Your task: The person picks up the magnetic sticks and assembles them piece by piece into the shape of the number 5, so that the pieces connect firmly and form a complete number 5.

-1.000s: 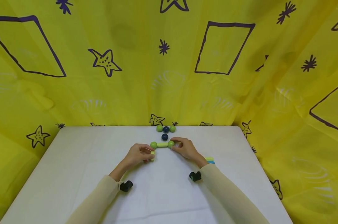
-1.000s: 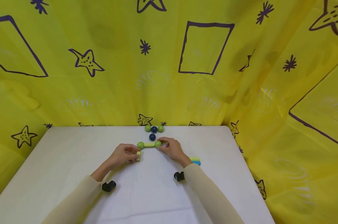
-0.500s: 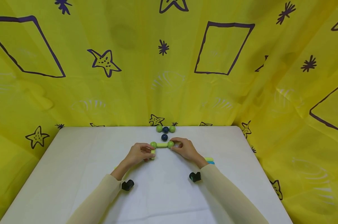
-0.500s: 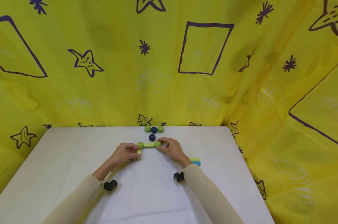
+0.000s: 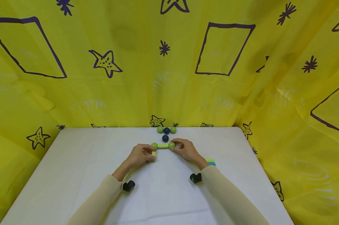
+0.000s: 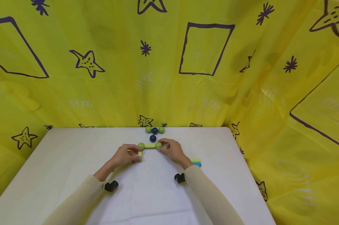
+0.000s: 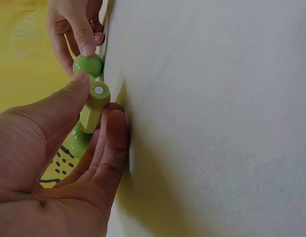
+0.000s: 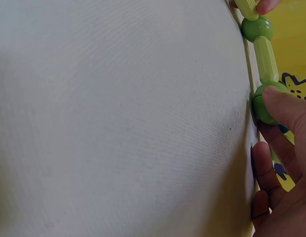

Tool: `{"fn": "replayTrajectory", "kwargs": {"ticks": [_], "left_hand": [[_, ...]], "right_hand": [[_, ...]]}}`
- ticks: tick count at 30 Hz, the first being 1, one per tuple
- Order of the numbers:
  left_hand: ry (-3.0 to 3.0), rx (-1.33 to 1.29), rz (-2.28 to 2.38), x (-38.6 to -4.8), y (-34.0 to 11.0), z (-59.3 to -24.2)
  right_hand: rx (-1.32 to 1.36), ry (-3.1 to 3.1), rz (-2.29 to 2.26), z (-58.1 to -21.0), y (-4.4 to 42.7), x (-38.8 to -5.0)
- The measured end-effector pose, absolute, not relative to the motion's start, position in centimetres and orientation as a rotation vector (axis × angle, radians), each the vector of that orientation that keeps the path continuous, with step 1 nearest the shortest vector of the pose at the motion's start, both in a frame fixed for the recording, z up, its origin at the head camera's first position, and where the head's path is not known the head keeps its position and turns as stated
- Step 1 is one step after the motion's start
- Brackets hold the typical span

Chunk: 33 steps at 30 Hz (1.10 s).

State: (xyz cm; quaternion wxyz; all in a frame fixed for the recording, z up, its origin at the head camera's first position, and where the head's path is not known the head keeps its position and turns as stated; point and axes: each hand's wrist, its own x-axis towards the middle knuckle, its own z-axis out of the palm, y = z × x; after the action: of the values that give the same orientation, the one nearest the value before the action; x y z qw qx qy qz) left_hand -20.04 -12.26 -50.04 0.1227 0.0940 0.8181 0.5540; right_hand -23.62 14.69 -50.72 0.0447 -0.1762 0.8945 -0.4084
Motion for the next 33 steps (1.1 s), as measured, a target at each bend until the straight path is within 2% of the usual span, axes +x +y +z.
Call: {"fn": "replayTrajectory", "kwargs": {"ticks": [33], "left_hand": [[2.600,0.395,1.496,-19.89,-11.89,-50.99]], "right_hand": [[-0.535,2.735,-1.250,-51.29,15.04,-23.64]]}}
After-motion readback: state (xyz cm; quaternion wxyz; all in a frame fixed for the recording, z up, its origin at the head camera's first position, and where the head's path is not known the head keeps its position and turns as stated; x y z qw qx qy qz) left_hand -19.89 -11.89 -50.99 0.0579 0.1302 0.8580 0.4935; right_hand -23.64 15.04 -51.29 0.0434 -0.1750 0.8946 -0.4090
